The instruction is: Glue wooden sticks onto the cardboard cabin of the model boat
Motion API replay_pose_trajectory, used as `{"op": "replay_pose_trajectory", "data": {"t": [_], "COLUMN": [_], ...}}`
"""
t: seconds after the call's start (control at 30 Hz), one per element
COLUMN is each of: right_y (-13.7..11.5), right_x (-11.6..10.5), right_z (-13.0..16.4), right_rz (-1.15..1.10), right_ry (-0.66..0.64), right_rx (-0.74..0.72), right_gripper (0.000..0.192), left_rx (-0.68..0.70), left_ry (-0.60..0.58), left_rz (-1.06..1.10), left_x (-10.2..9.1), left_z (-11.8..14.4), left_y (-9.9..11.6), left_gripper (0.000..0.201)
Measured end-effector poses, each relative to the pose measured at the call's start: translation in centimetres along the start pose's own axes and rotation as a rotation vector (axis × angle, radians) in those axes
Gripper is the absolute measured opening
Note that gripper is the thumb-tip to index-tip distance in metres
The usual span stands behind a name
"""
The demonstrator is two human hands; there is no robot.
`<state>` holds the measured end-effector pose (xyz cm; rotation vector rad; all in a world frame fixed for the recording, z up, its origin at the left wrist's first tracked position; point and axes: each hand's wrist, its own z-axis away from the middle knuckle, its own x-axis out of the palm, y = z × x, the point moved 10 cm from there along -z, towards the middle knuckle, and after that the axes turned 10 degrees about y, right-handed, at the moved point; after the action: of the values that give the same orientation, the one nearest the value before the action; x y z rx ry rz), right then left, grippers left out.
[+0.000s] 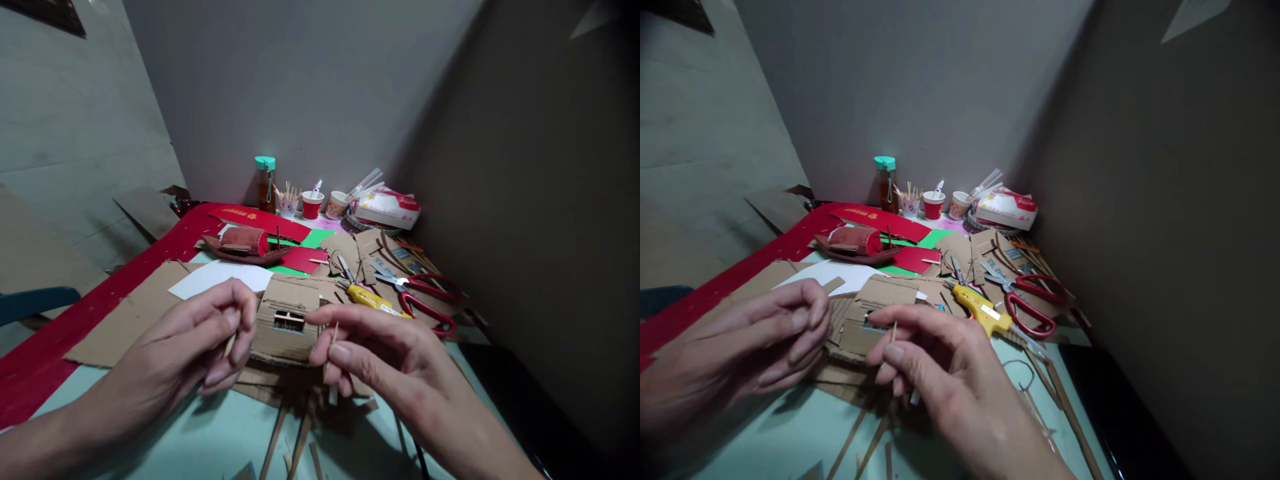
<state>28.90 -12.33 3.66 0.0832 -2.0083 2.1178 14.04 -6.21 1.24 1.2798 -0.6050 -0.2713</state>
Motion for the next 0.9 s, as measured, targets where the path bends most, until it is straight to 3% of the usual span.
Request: {"op": "replay_pose_trajectory", "data": {"t": [0.13,0.3,0.37,0.43,0.63,0.8,0.9], "right_y": [-0.1,-1.5,-1.4,-1.3,-2.3,-2.7,-2.9], "right_x": [0.9,1.8,1.8,1.4,1.5,1.6,1.5], "right_z": [0.5,1.7,2.0,2.1,2.4,2.3,2.3], "right_rz": [0.095,0.481,0.598,0.631,0.678,0.698,0.732], "right_ry": [-0.024,-0.082,-0.080,-0.059,-0.037,-0.003,0.044], "right_rx": [-0.026,-0.373,-0.438,-0.449,-0.543,-0.596,-0.636], "right_gripper": [0.008,0.011,0.011,0.010,0.010,0.008,0.007], "left_rx": [0.055,0.406,0.554,0.639,0.681,0.876,1.002], "left_ry": [-0.009,0.063,0.098,0.110,0.104,-0.061,0.010], "left_rz": [-0.257,-0.693,-0.797,-0.853,-0.903,-1.130,-1.194], "left_x": [1.6,3.8,4.4,4.7,4.5,6.8,6.8], "left_z": [0.4,0.7,1.1,1.4,1.9,3.2,4.0], "left_y": [0.0,2.5,3.5,3.9,4.3,3.8,3.9], "left_gripper": [0.023,0.019,0.022,0.024,0.016,0.020,0.021]}}
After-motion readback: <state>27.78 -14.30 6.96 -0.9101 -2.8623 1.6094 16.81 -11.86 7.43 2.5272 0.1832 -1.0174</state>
